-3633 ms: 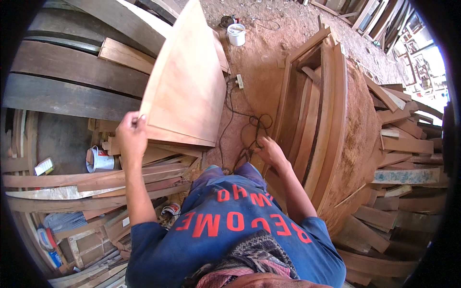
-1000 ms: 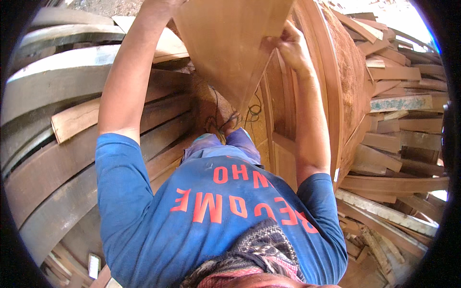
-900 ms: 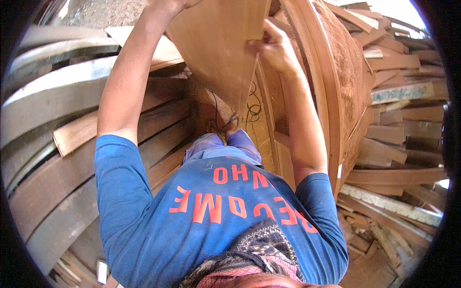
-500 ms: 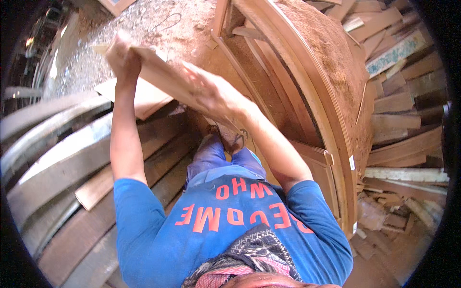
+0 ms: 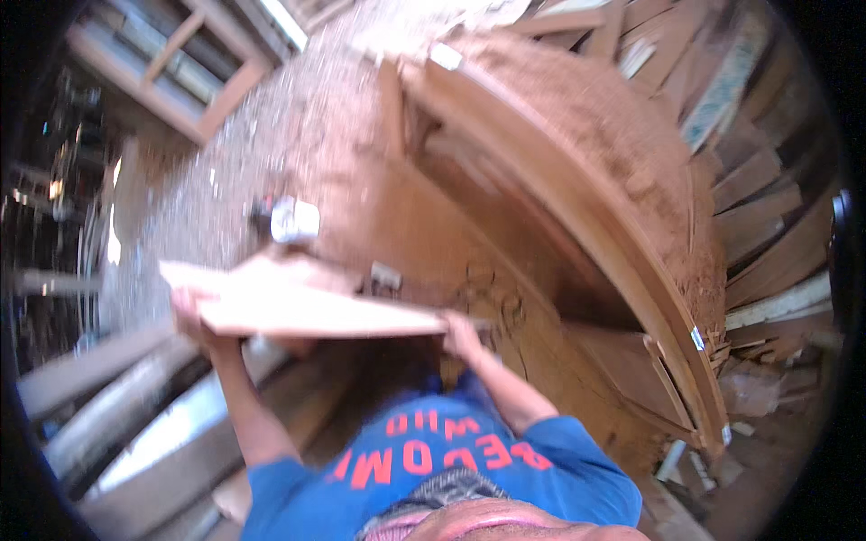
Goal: The person applies white adhesive to the edges of wooden planks using a brush, then joins the planks together to form a curved wooden structure. They repeatedly pick up planks, apply glue, and fit them into the assembly.
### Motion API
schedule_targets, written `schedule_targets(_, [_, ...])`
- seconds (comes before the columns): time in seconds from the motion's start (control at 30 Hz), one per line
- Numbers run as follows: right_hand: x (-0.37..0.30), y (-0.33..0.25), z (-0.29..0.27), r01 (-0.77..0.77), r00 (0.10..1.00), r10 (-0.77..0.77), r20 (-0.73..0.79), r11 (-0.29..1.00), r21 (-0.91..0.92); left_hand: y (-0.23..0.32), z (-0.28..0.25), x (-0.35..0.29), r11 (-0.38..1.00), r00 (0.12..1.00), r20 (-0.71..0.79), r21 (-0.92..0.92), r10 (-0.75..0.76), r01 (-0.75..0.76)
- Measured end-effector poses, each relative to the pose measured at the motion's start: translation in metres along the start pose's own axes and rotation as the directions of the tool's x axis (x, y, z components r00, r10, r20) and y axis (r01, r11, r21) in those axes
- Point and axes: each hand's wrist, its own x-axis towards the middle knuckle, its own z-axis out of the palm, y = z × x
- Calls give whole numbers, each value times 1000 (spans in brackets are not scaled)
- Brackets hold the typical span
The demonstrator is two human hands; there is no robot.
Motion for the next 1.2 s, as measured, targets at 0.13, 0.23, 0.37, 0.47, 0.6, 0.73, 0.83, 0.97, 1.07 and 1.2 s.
schedule_targets(0.13, [22, -4, -10, 50, 991, -45, 124, 998, -34, 18, 21, 13, 949, 989, -125, -294, 79, -113])
schedule_targets(0.23, [36, -13, -9, 132, 973, -105, 204, 984, -121, 1, 16, 23, 924, 984, -173, -369, 34, -96])
schedule_targets(0.37, [48, -31, -12, 95, 971, -53, 235, 981, -172, -11, 18, 40, 928, 982, -165, -371, -95, 27])
schedule_targets(0.47, [44, -43, -21, 116, 968, -58, 245, 967, -227, -11, 12, 58, 911, 982, -168, -412, -88, 12])
schedule_targets(0.6, [19, -88, -71, 162, 965, -95, 243, 949, -271, 12, -8, 90, 856, 971, -225, -514, -77, -51])
schedule_targets(0.73, [-5, -127, -129, 197, 964, -118, 239, 920, -339, 33, -22, 127, 799, 953, -215, -599, -213, 43])
schedule_targets(0.83, [-24, -166, -180, 136, 971, -36, 236, 896, -423, 27, -1, 149, 733, 951, -198, -679, -237, 41])
schedule_targets(0.97, [-47, -171, -217, 145, 980, -54, 193, 856, -496, 4, 46, 164, 690, 969, -191, -723, -160, -29])
schedule_targets(1.07, [-61, -166, -237, 84, 987, 5, 158, 828, -554, 20, 93, 156, 640, 970, -157, -768, -185, -2])
schedule_targets(1.2, [-82, -132, -259, -23, 991, 100, 92, 791, -611, 63, 160, 113, 613, 981, -79, -789, -175, 46])
